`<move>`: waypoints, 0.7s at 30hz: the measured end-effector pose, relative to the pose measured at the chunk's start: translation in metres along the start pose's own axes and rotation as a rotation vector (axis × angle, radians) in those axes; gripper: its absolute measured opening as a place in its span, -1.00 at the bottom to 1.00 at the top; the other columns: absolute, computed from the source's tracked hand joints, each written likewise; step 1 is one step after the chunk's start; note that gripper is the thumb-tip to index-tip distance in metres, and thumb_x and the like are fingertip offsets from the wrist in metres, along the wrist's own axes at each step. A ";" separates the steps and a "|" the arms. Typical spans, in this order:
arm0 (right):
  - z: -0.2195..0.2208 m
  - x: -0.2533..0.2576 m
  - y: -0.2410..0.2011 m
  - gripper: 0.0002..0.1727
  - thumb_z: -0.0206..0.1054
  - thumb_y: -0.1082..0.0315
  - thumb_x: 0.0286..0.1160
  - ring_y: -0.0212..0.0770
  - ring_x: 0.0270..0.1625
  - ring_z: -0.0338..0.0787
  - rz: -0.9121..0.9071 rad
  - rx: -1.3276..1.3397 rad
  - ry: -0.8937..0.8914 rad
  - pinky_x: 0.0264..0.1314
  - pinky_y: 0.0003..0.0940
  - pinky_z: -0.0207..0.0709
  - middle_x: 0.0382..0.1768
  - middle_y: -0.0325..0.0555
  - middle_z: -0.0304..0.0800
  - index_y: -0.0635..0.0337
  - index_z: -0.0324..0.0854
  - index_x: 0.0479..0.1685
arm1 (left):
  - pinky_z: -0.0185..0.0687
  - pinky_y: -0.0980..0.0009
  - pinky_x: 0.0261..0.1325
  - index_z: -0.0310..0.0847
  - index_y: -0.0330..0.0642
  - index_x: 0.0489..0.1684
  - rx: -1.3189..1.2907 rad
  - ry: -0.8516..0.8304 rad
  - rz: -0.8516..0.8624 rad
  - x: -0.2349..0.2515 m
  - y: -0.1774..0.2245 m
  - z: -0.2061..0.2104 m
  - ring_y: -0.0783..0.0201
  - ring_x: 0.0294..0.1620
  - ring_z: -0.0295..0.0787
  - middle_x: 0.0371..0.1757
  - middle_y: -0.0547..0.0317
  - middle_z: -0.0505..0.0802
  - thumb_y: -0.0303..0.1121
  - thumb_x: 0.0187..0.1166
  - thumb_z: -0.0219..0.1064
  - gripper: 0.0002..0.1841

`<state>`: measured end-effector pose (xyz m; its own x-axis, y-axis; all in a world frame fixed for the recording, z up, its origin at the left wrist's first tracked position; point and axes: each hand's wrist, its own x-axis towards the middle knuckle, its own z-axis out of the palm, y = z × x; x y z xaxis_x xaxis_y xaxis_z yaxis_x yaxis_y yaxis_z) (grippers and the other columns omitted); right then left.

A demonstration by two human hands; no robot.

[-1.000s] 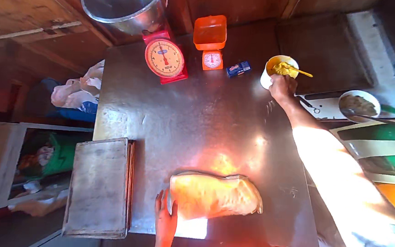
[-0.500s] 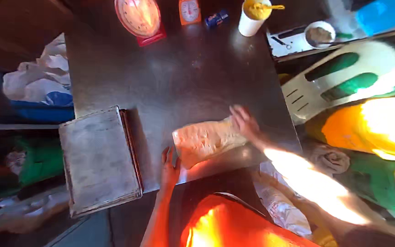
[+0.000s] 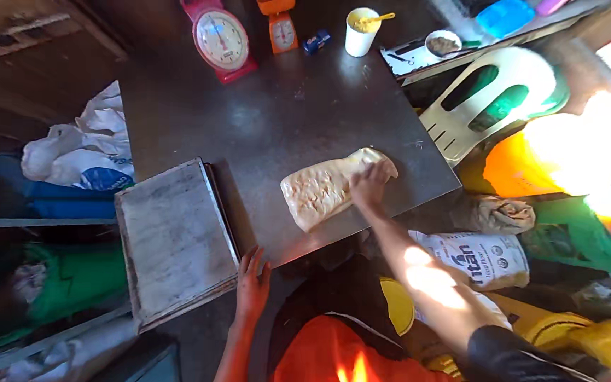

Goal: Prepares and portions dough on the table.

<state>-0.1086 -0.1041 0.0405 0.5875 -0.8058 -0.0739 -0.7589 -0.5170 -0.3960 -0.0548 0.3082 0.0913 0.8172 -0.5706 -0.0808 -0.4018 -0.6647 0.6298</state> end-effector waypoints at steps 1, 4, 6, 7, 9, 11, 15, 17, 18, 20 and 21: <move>0.022 -0.020 -0.028 -0.12 -0.15 -0.14 0.80 0.38 0.91 -0.37 -0.060 0.031 0.006 0.90 0.35 -0.43 0.85 0.48 -0.35 0.51 -0.02 0.80 | 0.51 0.16 0.63 0.57 -0.14 0.53 -0.013 0.004 0.008 -0.001 0.000 -0.001 0.15 0.65 0.49 0.63 -0.04 0.57 -0.29 0.66 0.29 -0.54; 0.078 -0.097 -0.084 -0.12 -0.07 -0.29 0.73 0.23 0.91 -0.11 -0.427 0.133 -0.075 0.93 0.19 -0.21 0.83 0.33 0.03 0.33 0.33 0.70 | 0.50 0.14 0.63 0.58 -0.13 0.53 -0.033 0.004 0.022 -0.004 0.002 0.003 0.16 0.63 0.51 0.59 -0.02 0.62 -0.27 0.67 0.27 -0.55; 0.086 -0.120 -0.091 -0.18 -0.11 -0.29 0.76 -0.05 0.90 0.02 -0.794 0.151 -0.276 0.95 0.00 -0.13 0.83 -0.01 0.18 0.15 0.33 0.75 | 0.49 0.08 0.61 0.60 -0.12 0.52 -0.038 -0.021 0.055 -0.004 0.006 0.007 0.13 0.59 0.55 0.54 -0.01 0.67 -0.27 0.67 0.27 -0.55; 0.084 -0.117 -0.087 -0.20 -0.10 -0.27 0.77 -0.10 0.91 -0.01 -0.904 0.133 -0.304 0.96 0.00 -0.18 0.85 -0.07 0.15 0.13 0.29 0.77 | 0.49 0.10 0.62 0.60 -0.10 0.52 -0.031 -0.040 0.077 -0.003 0.008 0.008 0.15 0.60 0.54 0.54 0.01 0.67 -0.24 0.68 0.27 -0.55; 0.071 -0.088 -0.059 -0.24 -0.04 -0.23 0.76 -0.13 0.90 0.03 -0.891 0.057 -0.225 0.95 0.08 -0.16 0.84 -0.18 0.17 0.03 0.28 0.80 | 0.45 0.08 0.66 0.60 -0.08 0.52 -0.017 -0.057 0.118 -0.002 0.007 0.009 0.15 0.63 0.51 0.56 0.04 0.66 -0.23 0.68 0.27 -0.56; 0.045 -0.039 -0.011 -0.28 -0.08 -0.22 0.79 -0.13 0.93 -0.10 -0.829 -0.079 -0.186 0.94 0.17 -0.24 0.89 -0.23 0.02 -0.11 0.18 0.85 | 0.46 0.10 0.66 0.62 -0.06 0.51 -0.007 -0.046 0.118 -0.006 0.001 0.006 0.16 0.63 0.51 0.56 0.05 0.66 -0.24 0.68 0.26 -0.57; 0.006 0.065 0.092 -0.17 -0.25 -0.38 0.73 0.11 0.92 -0.08 -0.462 -0.237 -0.032 0.85 0.42 -0.27 0.89 -0.11 0.01 -0.15 0.11 0.88 | 0.53 0.17 0.61 0.65 -0.14 0.46 -0.012 0.017 0.061 -0.020 -0.014 0.000 0.16 0.58 0.57 0.51 -0.02 0.69 -0.28 0.66 0.25 -0.59; 0.009 0.093 0.105 -0.05 -0.31 -0.41 0.70 0.12 0.92 -0.09 -0.159 -0.166 0.012 0.89 0.28 -0.26 0.87 0.06 0.03 0.11 0.07 0.87 | 0.57 0.19 0.56 0.68 -0.17 0.42 -0.004 0.031 0.022 -0.025 -0.017 0.001 0.15 0.52 0.63 0.46 -0.05 0.72 -0.30 0.65 0.25 -0.60; 0.009 0.089 0.089 -0.01 -0.27 -0.41 0.69 0.15 0.92 -0.14 -0.049 -0.110 0.034 0.90 0.26 -0.29 0.87 0.16 -0.02 0.22 0.05 0.86 | 0.58 0.16 0.54 0.69 -0.19 0.39 0.002 0.030 0.012 -0.022 -0.015 0.005 0.11 0.49 0.65 0.43 -0.07 0.74 -0.32 0.64 0.25 -0.61; 0.011 0.047 0.030 0.03 -0.20 -0.36 0.69 0.32 0.92 -0.35 0.018 -0.016 0.044 0.88 0.36 -0.44 0.87 0.41 -0.31 0.41 -0.09 0.85 | 0.57 0.08 0.53 0.70 -0.17 0.38 0.022 0.001 0.035 -0.001 -0.003 0.016 0.08 0.48 0.65 0.42 -0.04 0.75 -0.33 0.62 0.26 -0.61; 0.018 0.016 0.000 0.05 -0.15 -0.33 0.68 0.39 0.91 -0.43 -0.038 0.023 0.010 0.87 0.40 -0.50 0.85 0.50 -0.39 0.46 -0.09 0.84 | 0.55 0.06 0.56 0.69 -0.15 0.39 0.033 -0.026 0.071 0.017 0.009 0.022 0.08 0.51 0.63 0.45 -0.01 0.74 -0.32 0.63 0.26 -0.61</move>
<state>-0.0942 -0.1115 0.0227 0.6127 -0.7888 -0.0492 -0.7295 -0.5404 -0.4193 -0.0530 0.2821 0.0784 0.7756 -0.6287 -0.0568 -0.4723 -0.6376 0.6086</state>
